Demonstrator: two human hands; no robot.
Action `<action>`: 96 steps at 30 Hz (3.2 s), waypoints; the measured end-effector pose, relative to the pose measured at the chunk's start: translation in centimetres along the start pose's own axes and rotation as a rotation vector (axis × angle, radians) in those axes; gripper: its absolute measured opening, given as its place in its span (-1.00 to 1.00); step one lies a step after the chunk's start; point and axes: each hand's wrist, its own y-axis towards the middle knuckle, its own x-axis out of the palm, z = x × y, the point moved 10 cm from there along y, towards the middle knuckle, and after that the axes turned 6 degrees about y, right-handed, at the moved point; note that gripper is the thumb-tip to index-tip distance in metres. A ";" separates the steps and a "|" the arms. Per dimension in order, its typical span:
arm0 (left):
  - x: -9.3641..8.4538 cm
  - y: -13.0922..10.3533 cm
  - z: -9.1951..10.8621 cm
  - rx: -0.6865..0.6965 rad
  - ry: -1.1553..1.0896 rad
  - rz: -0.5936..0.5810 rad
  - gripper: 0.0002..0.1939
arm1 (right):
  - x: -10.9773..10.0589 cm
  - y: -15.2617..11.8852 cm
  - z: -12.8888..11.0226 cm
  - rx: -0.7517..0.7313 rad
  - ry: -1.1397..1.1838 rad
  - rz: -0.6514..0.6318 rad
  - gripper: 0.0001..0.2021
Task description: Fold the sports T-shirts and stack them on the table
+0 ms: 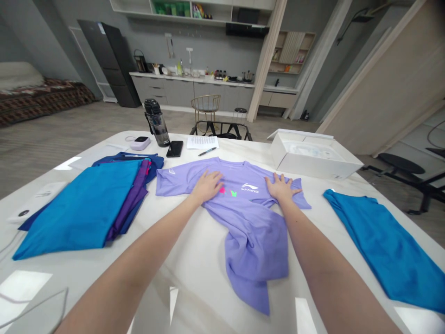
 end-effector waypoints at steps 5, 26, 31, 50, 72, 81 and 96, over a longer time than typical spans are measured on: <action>2.0 -3.3 7.7 0.092 -0.135 -0.088 -0.34 | -4.2 -3.0 -2.7 -0.208 0.013 0.243 -0.41; -0.8 -5.6 10.1 0.115 -0.152 0.036 -0.74 | -5.0 -19.0 -3.5 -0.535 0.146 -0.132 -0.85; -4.5 -8.1 9.5 0.016 -0.493 0.151 -0.64 | -6.8 -25.4 -8.3 -0.704 0.410 -0.273 -0.83; -6.6 -25.8 9.2 0.159 -0.320 -0.174 -0.67 | -2.5 -49.4 -19.1 -1.040 0.868 -0.879 -0.91; -4.4 -32.0 12.2 0.040 0.054 -0.183 -0.30 | -6.4 -38.2 3.0 -0.619 -0.251 -0.115 -0.59; -7.6 -32.5 13.9 0.166 -0.008 -0.154 -0.53 | -7.4 -39.7 7.7 -0.447 -0.194 -0.256 -0.57; -8.0 -34.5 13.1 0.226 0.050 -0.312 -0.70 | -8.0 -40.4 9.9 -0.653 -0.047 -0.051 -0.61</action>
